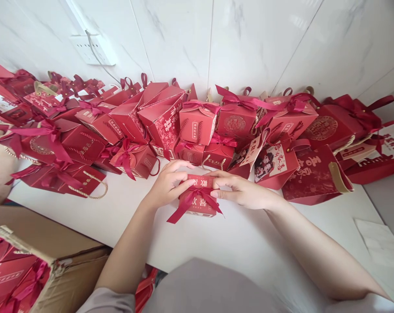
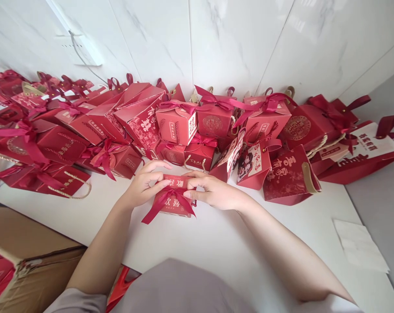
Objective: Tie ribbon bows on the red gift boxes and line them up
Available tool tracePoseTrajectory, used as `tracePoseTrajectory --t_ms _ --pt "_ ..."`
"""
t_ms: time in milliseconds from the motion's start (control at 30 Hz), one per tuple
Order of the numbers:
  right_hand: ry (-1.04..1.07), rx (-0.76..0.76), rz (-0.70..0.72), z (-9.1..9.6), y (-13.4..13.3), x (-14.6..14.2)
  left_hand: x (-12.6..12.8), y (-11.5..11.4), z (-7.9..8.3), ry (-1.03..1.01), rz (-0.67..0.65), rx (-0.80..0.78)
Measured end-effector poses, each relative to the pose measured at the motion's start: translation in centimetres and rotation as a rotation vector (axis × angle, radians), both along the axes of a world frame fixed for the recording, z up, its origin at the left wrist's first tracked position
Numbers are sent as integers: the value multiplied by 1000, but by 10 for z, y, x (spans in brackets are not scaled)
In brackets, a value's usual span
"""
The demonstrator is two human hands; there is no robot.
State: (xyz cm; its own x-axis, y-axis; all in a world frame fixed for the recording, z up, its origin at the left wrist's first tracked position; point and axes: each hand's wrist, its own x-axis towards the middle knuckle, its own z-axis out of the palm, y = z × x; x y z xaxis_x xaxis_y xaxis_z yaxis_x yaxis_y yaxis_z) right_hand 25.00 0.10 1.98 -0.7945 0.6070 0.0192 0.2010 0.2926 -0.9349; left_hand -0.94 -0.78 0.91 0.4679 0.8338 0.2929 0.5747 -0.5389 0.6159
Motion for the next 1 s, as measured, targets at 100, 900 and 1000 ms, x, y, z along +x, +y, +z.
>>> tracePoseTrajectory --t_ms 100,900,1000 --pt "17 -14 -88 1 -2 0 0 0 -1 -76 43 -103" --pt "-370 527 17 27 -33 -4 9 -1 -8 -147 136 -180" --pt "-405 572 22 30 -36 -5 8 0 -9 -125 128 -167"
